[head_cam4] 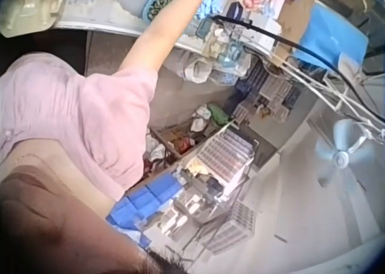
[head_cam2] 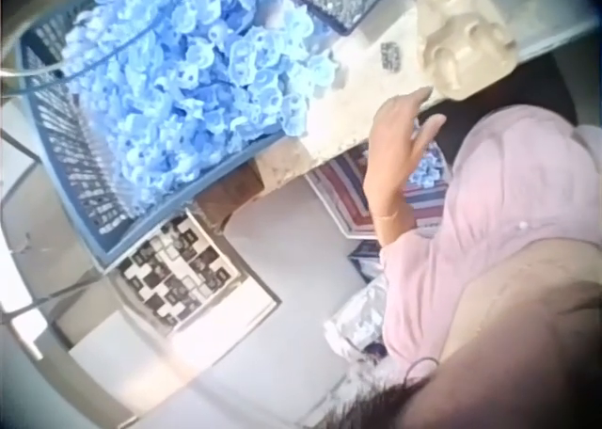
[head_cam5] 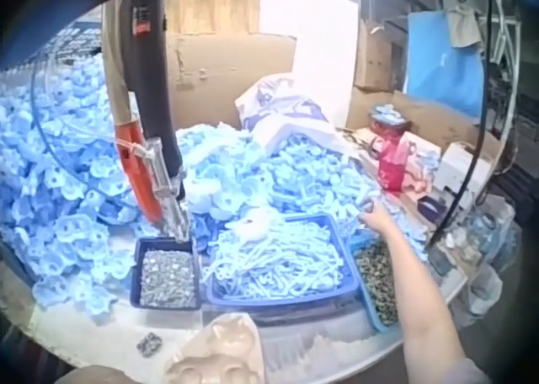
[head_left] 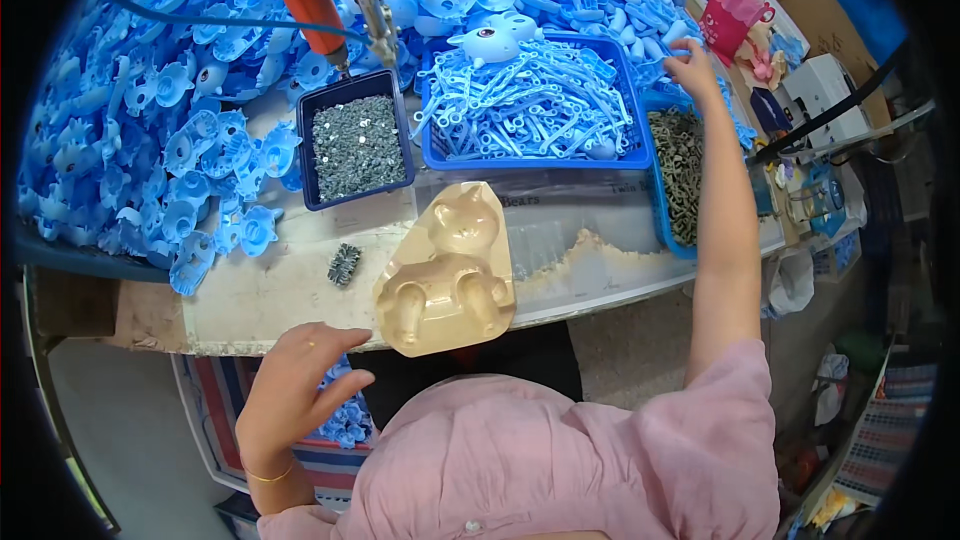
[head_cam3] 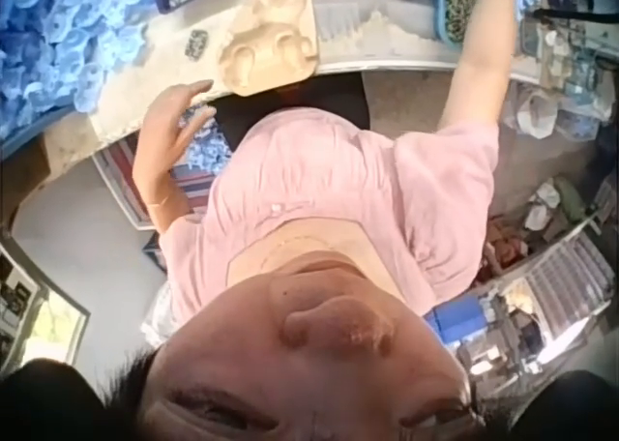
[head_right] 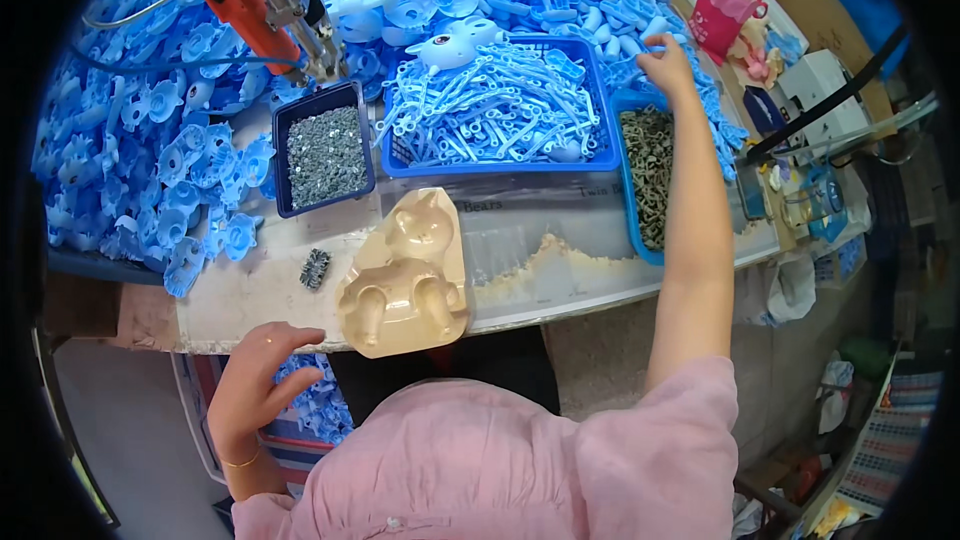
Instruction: Assembling plastic toy parts using a power tool at a factory workbench.
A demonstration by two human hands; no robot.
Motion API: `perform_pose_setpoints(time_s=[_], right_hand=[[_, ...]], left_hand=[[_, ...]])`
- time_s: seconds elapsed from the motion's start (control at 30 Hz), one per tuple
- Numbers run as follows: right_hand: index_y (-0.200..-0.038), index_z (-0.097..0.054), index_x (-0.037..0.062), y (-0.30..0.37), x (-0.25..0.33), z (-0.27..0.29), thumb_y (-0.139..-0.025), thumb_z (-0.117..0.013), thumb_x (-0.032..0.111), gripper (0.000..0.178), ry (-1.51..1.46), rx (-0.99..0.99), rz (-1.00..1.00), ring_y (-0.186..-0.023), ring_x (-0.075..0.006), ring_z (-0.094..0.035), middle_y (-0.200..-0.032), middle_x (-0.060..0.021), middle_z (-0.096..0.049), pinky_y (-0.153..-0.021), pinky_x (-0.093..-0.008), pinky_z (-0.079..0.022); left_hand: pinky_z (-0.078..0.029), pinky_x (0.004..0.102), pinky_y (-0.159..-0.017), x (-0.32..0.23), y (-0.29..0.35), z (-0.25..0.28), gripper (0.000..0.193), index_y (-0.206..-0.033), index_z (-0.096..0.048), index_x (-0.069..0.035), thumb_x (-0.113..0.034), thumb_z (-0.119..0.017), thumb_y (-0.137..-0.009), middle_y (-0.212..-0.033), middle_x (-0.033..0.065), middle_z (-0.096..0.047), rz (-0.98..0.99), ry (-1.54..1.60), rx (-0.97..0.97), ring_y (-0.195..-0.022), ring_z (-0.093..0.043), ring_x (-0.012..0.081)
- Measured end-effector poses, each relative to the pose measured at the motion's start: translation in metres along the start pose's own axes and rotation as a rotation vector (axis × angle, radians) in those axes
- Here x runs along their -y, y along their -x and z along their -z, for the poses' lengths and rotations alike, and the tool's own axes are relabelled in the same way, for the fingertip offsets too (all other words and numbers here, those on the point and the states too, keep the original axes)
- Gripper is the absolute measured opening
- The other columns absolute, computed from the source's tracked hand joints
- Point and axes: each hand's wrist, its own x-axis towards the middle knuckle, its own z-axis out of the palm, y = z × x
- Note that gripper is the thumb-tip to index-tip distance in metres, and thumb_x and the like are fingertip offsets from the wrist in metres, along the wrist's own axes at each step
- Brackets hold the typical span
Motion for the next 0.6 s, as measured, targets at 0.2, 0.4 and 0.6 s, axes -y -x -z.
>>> perform_pose_setpoints(time_s=[0.2,0.4,0.6], right_hand=[[-0.118,-0.069,0.0031,0.070,0.058,0.048,-0.091,-0.071,0.021,0.033,-0.244,0.239,0.002,-0.085,-0.0112,-0.065,-0.098,-0.0050,-0.069,-0.076,-0.0276,-0.054],[-0.094,-0.070,-0.0009,0.220,0.170,0.022,-0.089,-0.076,0.017,0.020,-0.313,0.821,-0.048,-0.070,-0.0130,-0.070,-0.080,-0.0067,-0.071,-0.063,-0.0261,-0.057],[-0.093,-0.070,-0.0022,0.245,0.180,-0.004,-0.094,-0.070,0.015,0.018,-0.385,1.080,-0.049,-0.070,-0.0145,-0.071,-0.082,-0.0090,-0.072,-0.063,-0.0269,-0.058]], left_hand=[[-0.050,0.0426,-0.085,-0.016,-0.051,-0.030,0.038,-0.121,-0.065,-0.007,-0.023,-0.074,-0.087,-0.108,0.0128,-0.069,-0.249,0.076,0.016,-0.095,-0.064,0.0359],[-0.053,0.0392,-0.083,-0.057,-0.104,-0.081,0.054,-0.135,-0.055,-0.006,-0.017,-0.074,-0.086,-0.133,0.0105,-0.060,-0.415,0.042,-0.350,-0.098,-0.065,0.0300],[-0.052,0.0339,-0.062,-0.050,-0.122,-0.114,0.055,-0.135,-0.054,-0.009,-0.013,-0.073,-0.083,-0.101,0.0051,-0.069,-0.378,-0.136,-0.407,-0.079,-0.065,0.0224]])
